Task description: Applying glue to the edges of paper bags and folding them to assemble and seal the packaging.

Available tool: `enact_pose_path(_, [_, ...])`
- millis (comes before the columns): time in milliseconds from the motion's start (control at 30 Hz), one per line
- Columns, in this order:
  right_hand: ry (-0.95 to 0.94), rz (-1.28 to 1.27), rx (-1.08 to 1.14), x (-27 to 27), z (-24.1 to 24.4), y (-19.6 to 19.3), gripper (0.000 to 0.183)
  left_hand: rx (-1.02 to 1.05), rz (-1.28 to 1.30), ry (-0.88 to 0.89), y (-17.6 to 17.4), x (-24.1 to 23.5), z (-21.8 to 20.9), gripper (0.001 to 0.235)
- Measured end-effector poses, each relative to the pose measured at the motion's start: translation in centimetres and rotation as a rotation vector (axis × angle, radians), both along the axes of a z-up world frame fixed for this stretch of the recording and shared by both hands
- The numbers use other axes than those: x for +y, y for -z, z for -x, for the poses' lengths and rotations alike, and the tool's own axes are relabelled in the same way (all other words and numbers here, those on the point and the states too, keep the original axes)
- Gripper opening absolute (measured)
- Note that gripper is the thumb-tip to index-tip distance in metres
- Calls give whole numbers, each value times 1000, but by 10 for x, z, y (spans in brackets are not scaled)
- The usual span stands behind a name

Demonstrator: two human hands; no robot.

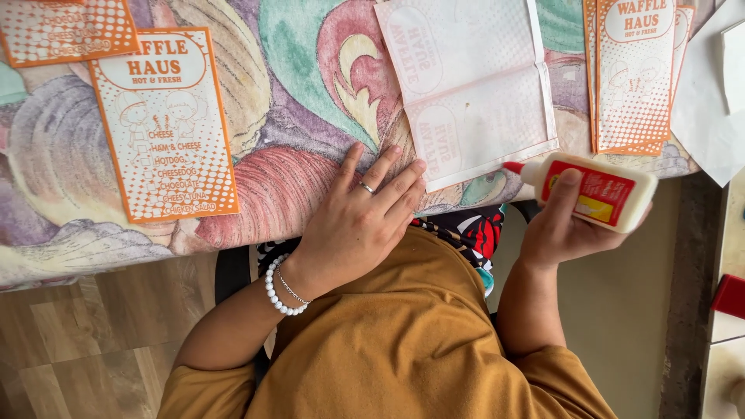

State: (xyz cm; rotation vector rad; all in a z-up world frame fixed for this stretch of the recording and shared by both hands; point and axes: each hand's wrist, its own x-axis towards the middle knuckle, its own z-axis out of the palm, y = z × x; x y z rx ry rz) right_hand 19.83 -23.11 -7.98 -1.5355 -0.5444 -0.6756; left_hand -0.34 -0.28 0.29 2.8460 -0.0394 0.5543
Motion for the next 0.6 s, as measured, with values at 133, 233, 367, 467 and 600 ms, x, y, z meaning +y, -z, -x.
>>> enact_pose_path(133, [14, -16, 83, 14, 18, -2, 64, 6, 5, -7, 0, -3, -1, 33])
enact_pose_path(233, [18, -8, 90, 21, 12, -23, 52, 10, 34, -8, -1, -4, -1, 32])
enact_pose_path(367, [93, -166, -41, 3, -38, -45, 27, -138, 217, 41, -3, -2, -2, 19])
enact_pose_path(467, [-67, -526, 371, -32, -66, -78, 32, -336, 379, -30, -11, -7, -6, 10])
enact_pose_path(600, [24, -652, 672, -54, -66, -99, 58, -401, 416, -219, -30, 8, -31, 19])
